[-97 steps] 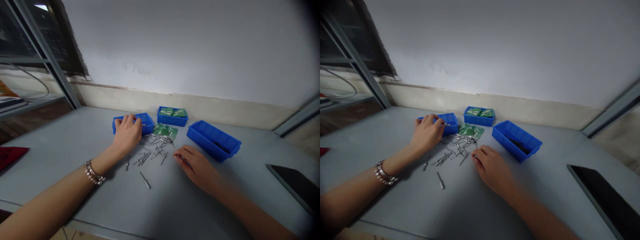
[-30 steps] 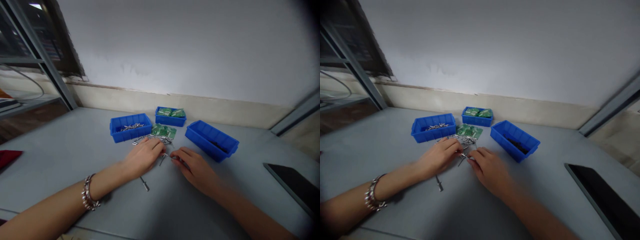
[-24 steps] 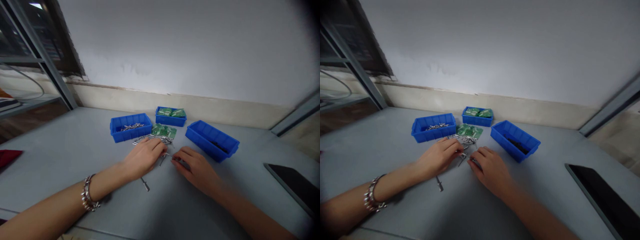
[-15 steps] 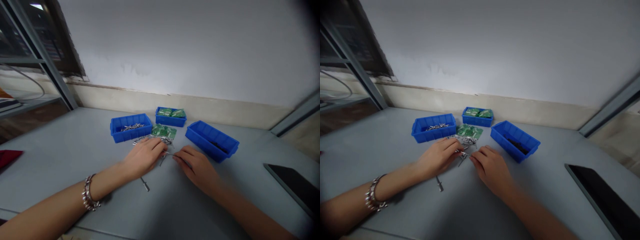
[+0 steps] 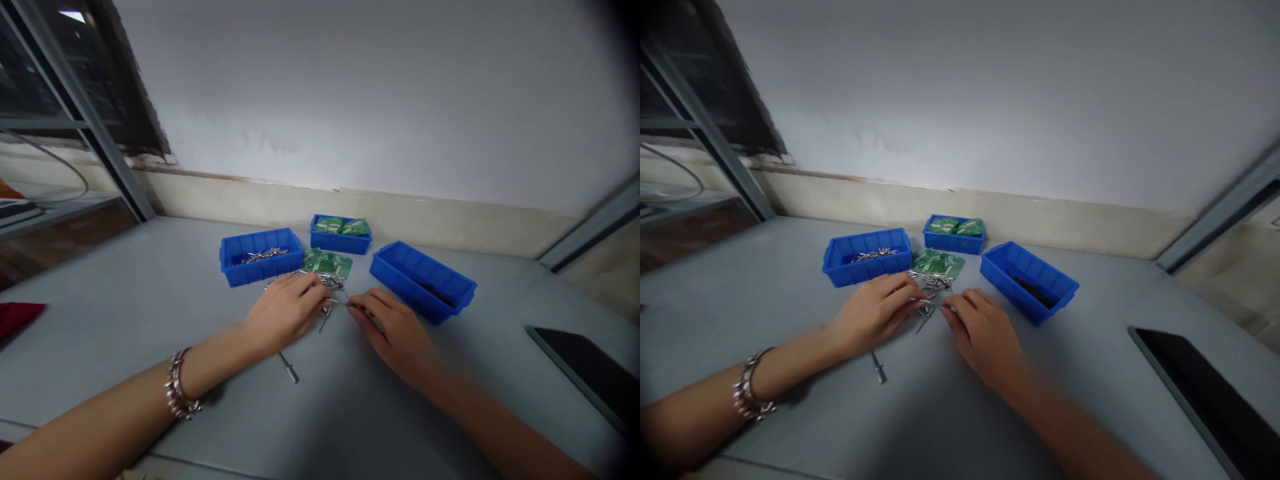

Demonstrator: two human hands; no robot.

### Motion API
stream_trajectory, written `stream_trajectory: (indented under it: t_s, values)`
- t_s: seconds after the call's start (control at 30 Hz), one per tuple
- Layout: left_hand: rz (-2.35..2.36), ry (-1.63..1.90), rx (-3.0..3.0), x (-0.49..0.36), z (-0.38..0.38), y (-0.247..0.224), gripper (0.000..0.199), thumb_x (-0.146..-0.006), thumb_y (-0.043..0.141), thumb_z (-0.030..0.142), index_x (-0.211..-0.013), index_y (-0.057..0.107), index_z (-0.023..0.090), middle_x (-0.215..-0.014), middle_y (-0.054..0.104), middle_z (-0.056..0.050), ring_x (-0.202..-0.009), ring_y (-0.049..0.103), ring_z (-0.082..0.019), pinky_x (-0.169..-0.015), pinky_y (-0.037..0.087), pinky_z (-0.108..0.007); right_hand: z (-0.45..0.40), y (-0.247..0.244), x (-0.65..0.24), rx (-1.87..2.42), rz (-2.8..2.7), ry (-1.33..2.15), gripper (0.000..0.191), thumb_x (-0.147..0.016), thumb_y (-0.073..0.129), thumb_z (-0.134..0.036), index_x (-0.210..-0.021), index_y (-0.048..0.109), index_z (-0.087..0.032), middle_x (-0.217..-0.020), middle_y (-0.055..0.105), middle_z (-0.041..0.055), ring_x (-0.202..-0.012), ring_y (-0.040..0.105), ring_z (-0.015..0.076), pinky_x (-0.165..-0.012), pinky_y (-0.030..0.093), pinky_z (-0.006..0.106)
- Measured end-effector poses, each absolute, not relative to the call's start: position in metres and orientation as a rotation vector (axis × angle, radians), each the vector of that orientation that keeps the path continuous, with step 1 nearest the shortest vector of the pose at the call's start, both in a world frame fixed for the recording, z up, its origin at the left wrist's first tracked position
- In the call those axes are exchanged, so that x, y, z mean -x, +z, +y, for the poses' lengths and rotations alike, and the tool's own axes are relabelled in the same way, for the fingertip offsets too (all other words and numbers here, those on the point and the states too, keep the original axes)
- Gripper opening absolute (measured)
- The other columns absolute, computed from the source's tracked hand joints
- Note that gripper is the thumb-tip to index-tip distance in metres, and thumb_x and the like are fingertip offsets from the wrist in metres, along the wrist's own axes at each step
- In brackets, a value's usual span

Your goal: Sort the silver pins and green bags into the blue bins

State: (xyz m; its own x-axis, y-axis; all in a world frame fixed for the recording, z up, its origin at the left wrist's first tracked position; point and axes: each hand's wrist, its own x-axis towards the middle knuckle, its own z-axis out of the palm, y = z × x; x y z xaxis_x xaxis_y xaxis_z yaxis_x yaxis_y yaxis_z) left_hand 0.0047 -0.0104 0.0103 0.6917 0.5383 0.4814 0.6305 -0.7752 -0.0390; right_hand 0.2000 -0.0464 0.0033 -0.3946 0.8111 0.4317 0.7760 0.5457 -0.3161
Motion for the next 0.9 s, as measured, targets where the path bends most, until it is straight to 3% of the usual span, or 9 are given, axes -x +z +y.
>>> stream_trajectory:
  t_s: [0.9]
  values:
    - [-0.984, -0.678, 2.725, -0.0049, -0.0108, 0.0127, 0.026, -0.091, 0.033, 0.028, -0.088, 0.055, 0.015, -0.082, 0.055, -0.005, -0.070, 0.052, -0.014, -0.061, 0.043, -0.027, -0.0456, 0.0023, -0.1999, 1.271, -2.242, 0.062, 0.024, -0.087, 0.034, -0.016, -0.094, 0.057, -0.017, -0.084, 0.059, 0.0073, -0.081, 0.055, 0.0196, -0.073, 0.046, 0.036]
